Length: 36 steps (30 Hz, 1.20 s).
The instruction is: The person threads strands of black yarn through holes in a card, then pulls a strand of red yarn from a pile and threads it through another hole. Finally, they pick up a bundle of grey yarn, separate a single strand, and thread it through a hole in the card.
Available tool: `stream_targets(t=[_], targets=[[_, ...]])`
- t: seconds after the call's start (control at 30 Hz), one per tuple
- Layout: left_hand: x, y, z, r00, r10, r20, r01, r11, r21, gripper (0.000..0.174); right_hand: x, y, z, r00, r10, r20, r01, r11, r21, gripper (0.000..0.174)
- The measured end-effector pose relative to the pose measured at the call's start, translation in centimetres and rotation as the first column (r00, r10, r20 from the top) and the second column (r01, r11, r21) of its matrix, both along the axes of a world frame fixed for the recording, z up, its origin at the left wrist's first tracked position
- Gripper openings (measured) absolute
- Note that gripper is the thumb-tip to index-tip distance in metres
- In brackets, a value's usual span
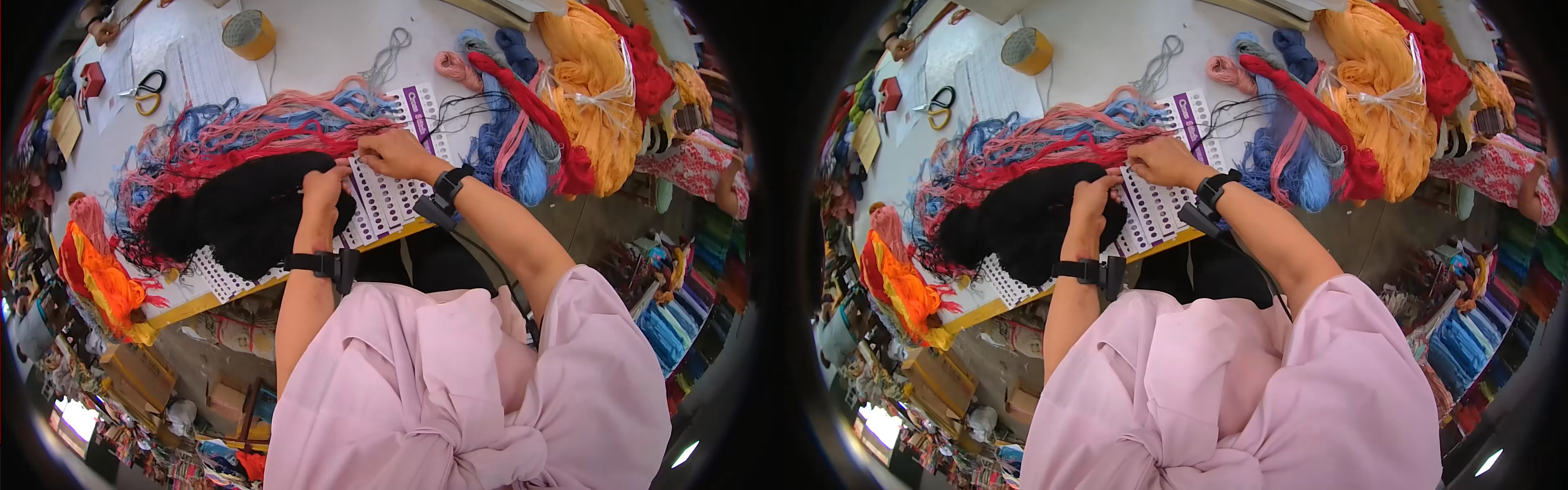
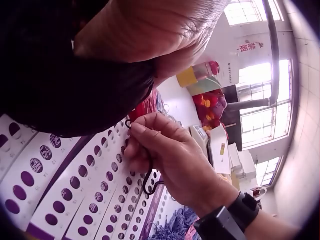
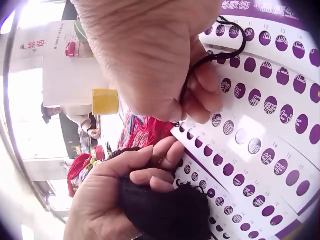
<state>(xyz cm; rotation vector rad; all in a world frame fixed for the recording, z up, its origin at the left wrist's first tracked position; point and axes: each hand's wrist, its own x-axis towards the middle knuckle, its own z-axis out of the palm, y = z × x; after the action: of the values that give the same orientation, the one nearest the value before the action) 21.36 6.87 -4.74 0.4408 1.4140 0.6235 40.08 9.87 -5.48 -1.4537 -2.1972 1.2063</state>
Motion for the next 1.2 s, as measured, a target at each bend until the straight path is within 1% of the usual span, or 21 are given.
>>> stream_targets(t=[0.1,0.13,0.23,0.3,0.4,0.5,0.53,0.63,0.67,0.7,0.77,0.83,0.87,0.93,1.0,1.03,1.07,1.1,1.13,1.17,1.2], targets=[[0.4,-0.2,-0.2,0.974,-0.110,-0.198,0.126,0.989,0.072,0.013,0.1,0.2,0.1,0.998,0.064,0.002,-0.064,0.998,0.023,0.011],[0.3,-0.1,-0.8,0.980,-0.106,-0.166,0.122,0.989,0.089,0.010,0.2,0.2,0.1,0.998,0.068,0.001,-0.068,0.997,0.038,0.010],[0.2,0.2,-1.0,0.989,-0.112,-0.093,0.116,0.992,0.041,0.009,0.2,0.4,0.1,0.996,0.088,-0.009,-0.087,0.994,0.073,0.009],[0.1,0.3,-0.8,0.968,-0.181,-0.176,0.186,0.982,0.014,0.009,0.2,0.3,0.0,0.995,0.091,-0.028,-0.089,0.994,0.071,0.009],[0.3,0.5,-0.8,0.917,-0.268,-0.294,0.279,0.960,-0.005,0.010,0.0,0.2,-0.3,0.995,0.102,-0.023,-0.099,0.990,0.096,0.009],[0.3,0.8,-1.4,0.824,-0.375,-0.424,0.398,0.917,-0.038,0.013,-0.1,0.3,-0.3,0.997,0.081,-0.013,-0.081,0.996,0.044,0.011],[0.0,0.9,-1.5,0.781,-0.414,-0.468,0.442,0.896,-0.054,0.014,-0.1,0.3,-0.1,0.998,0.062,-0.026,-0.063,0.998,-0.011,0.010],[-1.1,0.0,-0.6,0.925,-0.106,-0.365,0.193,0.958,0.212,0.016,0.3,0.3,-0.3,0.998,0.047,-0.039,-0.049,0.998,-0.035,0.012],[-1.6,0.0,-0.5,0.981,-0.063,-0.182,0.103,0.970,0.220,0.014,0.3,0.2,-0.4,0.998,0.066,-0.001,-0.066,0.998,-0.017,0.013],[-1.5,0.1,0.2,1.000,-0.021,-0.017,0.024,0.986,0.167,0.014,0.2,0.2,-0.4,0.996,0.088,0.036,-0.088,0.996,-0.002,0.014],[-1.1,0.5,2.1,0.950,0.093,0.300,-0.107,0.994,0.031,0.015,-0.1,0.3,-0.1,0.988,0.140,0.072,-0.141,0.990,0.004,0.016],[-0.7,0.4,1.9,0.934,0.101,0.343,-0.133,0.989,0.070,0.014,0.2,0.6,0.2,0.978,0.195,0.078,-0.195,0.981,-0.016,0.017],[-0.4,0.3,1.7,0.924,0.104,0.368,-0.146,0.985,0.088,0.014,0.5,0.9,0.2,0.987,0.155,-0.045,-0.159,0.983,-0.088,0.017],[0.1,-0.2,1.5,0.969,-0.108,0.223,0.062,0.977,0.202,0.014,1.1,1.5,-0.1,0.958,0.049,-0.283,-0.121,0.963,-0.242,0.018],[0.1,-0.2,1.5,0.960,-0.269,0.083,0.242,0.939,0.244,0.010,1.0,1.6,-0.1,0.984,0.039,-0.174,-0.090,0.952,-0.294,0.019],[-0.2,0.1,1.7,0.974,-0.219,-0.052,0.225,0.953,0.203,0.010,0.9,1.8,0.0,0.993,0.032,-0.118,-0.068,0.946,-0.317,0.019],[-1.1,0.5,1.9,0.967,-0.171,-0.187,0.202,0.965,0.167,0.011,0.7,1.4,-0.8,0.985,0.152,0.077,-0.140,0.980,-0.139,0.020],[-2.4,1.1,2.5,0.939,-0.125,-0.320,0.175,0.975,0.133,0.012,0.7,1.4,-0.5,0.980,0.164,0.117,-0.148,0.980,-0.132,0.020],[-4.9,2.3,4.7,0.903,-0.024,-0.429,0.065,0.995,0.082,0.015,0.7,1.1,0.0,0.972,0.176,0.156,-0.158,0.980,-0.125,0.020],[-8.4,2.7,5.6,0.940,0.286,-0.188,-0.254,0.951,0.177,0.014,0.7,1.0,0.5,0.963,0.189,0.193,-0.170,0.979,-0.114,0.021],[-14.6,3.3,4.6,0.894,0.435,-0.108,-0.409,0.890,0.204,0.012,0.6,1.0,0.7,0.965,0.191,0.178,-0.160,0.971,-0.178,0.022]])
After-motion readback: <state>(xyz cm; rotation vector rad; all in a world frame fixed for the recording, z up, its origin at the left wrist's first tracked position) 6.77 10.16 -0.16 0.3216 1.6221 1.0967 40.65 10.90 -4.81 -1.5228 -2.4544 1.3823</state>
